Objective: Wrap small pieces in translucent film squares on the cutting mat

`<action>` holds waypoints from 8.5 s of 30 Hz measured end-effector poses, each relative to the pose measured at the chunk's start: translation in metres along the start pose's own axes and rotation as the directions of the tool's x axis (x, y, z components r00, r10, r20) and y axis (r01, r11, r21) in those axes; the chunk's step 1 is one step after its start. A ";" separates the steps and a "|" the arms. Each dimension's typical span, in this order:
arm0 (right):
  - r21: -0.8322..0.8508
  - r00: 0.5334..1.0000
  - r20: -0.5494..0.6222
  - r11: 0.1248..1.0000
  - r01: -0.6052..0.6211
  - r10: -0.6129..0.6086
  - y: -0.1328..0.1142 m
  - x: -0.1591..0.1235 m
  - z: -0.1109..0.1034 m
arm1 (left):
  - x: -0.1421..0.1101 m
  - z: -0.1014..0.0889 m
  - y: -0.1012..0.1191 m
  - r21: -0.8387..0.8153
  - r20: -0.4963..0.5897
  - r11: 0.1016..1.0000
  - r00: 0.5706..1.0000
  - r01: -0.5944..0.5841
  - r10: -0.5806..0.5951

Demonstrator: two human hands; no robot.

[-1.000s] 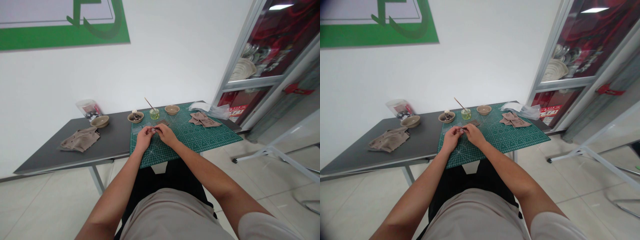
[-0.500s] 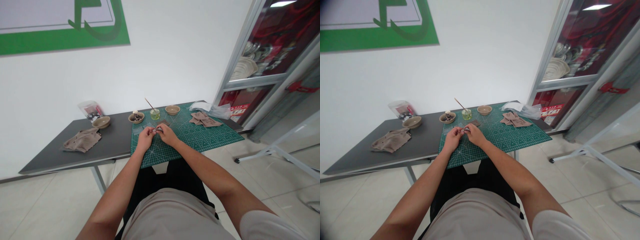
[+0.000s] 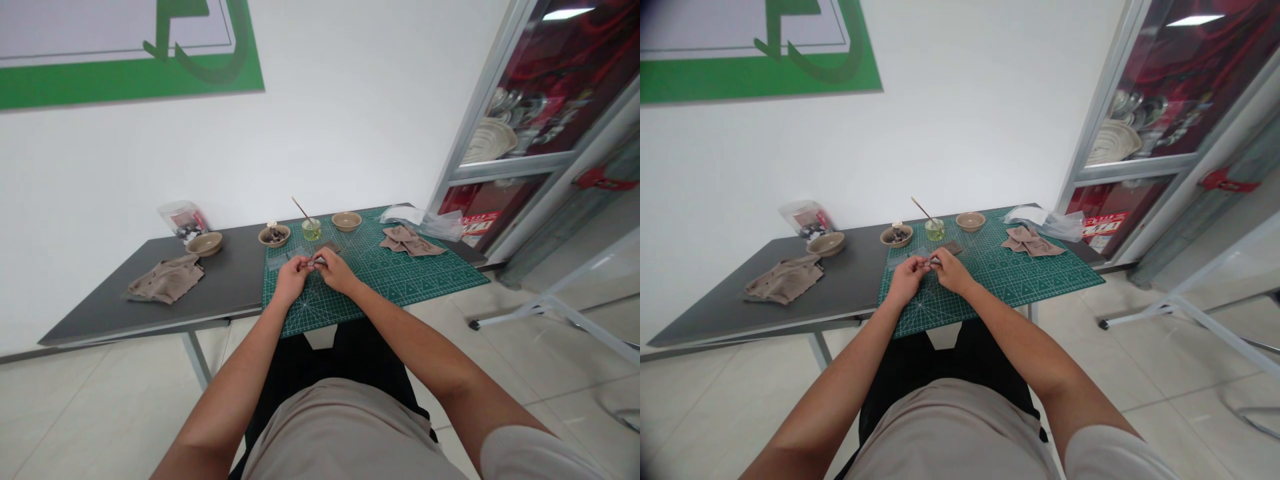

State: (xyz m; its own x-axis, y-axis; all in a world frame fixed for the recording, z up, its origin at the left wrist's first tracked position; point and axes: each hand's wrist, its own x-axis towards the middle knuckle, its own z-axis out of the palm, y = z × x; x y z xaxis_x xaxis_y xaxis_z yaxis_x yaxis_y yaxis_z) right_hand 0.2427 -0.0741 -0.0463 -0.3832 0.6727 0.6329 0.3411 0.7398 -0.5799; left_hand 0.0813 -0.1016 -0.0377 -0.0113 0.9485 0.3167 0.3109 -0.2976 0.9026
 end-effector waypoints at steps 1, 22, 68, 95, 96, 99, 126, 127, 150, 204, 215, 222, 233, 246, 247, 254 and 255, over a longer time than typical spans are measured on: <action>0.003 1.000 -0.005 1.000 0.000 0.000 -0.001 0.000 -0.001 | 0.000 0.000 0.001 0.010 -0.006 1.000 1.000 -0.004 0.004; 0.001 0.998 -0.064 1.000 0.023 -0.023 -0.007 -0.001 -0.002 | -0.003 0.001 0.007 0.016 -0.039 1.000 0.999 -0.007 0.008; -0.075 0.988 -0.111 0.992 0.102 -0.110 -0.007 -0.004 0.002 | -0.004 0.002 0.000 0.026 -0.005 1.000 1.000 0.000 0.000; -0.128 0.985 -0.147 0.989 0.070 -0.088 -0.005 -0.005 0.005 | -0.002 0.001 0.001 -0.005 -0.009 0.999 0.999 0.031 -0.031; -0.127 0.985 -0.148 0.990 0.068 -0.087 -0.005 -0.006 0.005 | -0.002 0.001 0.001 -0.009 -0.006 0.999 0.999 0.033 -0.034; -0.121 0.984 -0.162 0.991 0.053 -0.073 -0.006 -0.006 0.003 | -0.003 0.001 0.004 0.003 0.004 0.999 0.999 0.034 -0.034; -0.113 0.983 -0.183 0.993 -0.028 0.007 -0.009 -0.005 0.003 | 0.004 0.006 -0.007 -0.245 -0.073 0.969 0.997 -0.041 0.024; -0.109 0.980 -0.196 0.993 -0.049 0.027 -0.009 -0.003 0.003 | 0.005 0.005 -0.008 -0.243 -0.091 0.969 0.996 -0.044 0.023; 0.118 0.971 -0.075 0.969 -0.218 0.228 -0.002 0.016 0.015 | 0.006 0.002 -0.010 -0.376 -0.224 0.924 0.960 0.073 -0.167; 0.143 0.967 0.049 0.956 -0.256 0.252 0.000 0.015 0.012 | 0.004 0.001 -0.005 -0.416 -0.160 0.905 0.973 0.086 -0.167; 0.184 0.917 -0.115 0.915 -0.359 0.383 -0.002 0.012 0.010 | 0.004 0.000 -0.007 -0.325 -0.180 0.945 0.980 0.019 -0.081; 0.004 0.868 -0.022 0.868 -0.497 0.497 -0.001 0.009 0.004 | 0.005 0.001 -0.011 -0.434 -0.210 0.901 0.972 0.006 -0.108; -0.165 0.986 -0.032 0.972 -0.168 0.165 -0.010 -0.002 0.007 | 0.002 0.003 -0.001 -0.483 -0.124 0.873 0.981 0.072 -0.149; 0.262 0.918 -0.100 0.900 -0.348 0.384 -0.005 -0.006 0.003 | 0.001 0.004 -0.003 -0.387 -0.079 0.918 0.990 0.081 -0.120; 0.278 0.920 -0.093 0.897 -0.343 0.380 -0.004 -0.006 0.004 | 0.001 0.004 -0.002 -0.392 -0.080 0.916 0.989 0.081 -0.121; 0.334 0.922 -0.021 0.872 -0.357 0.386 -0.005 -0.005 0.004 | -0.001 0.003 -0.002 -0.309 -0.093 0.950 0.992 0.053 -0.086; 0.323 0.922 -0.023 0.876 -0.359 0.386 -0.005 -0.005 0.002 | -0.001 0.003 -0.002 -0.280 -0.085 0.959 0.994 0.048 -0.074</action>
State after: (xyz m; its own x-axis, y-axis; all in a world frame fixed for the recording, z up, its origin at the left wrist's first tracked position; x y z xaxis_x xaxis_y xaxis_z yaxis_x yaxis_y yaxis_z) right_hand 0.2407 -0.0809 -0.0476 -0.2020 0.9062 0.3714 0.1593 0.4046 -0.9005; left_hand 0.0837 -0.1019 -0.0404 -0.1154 0.9552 0.2726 0.0317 -0.2707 0.9621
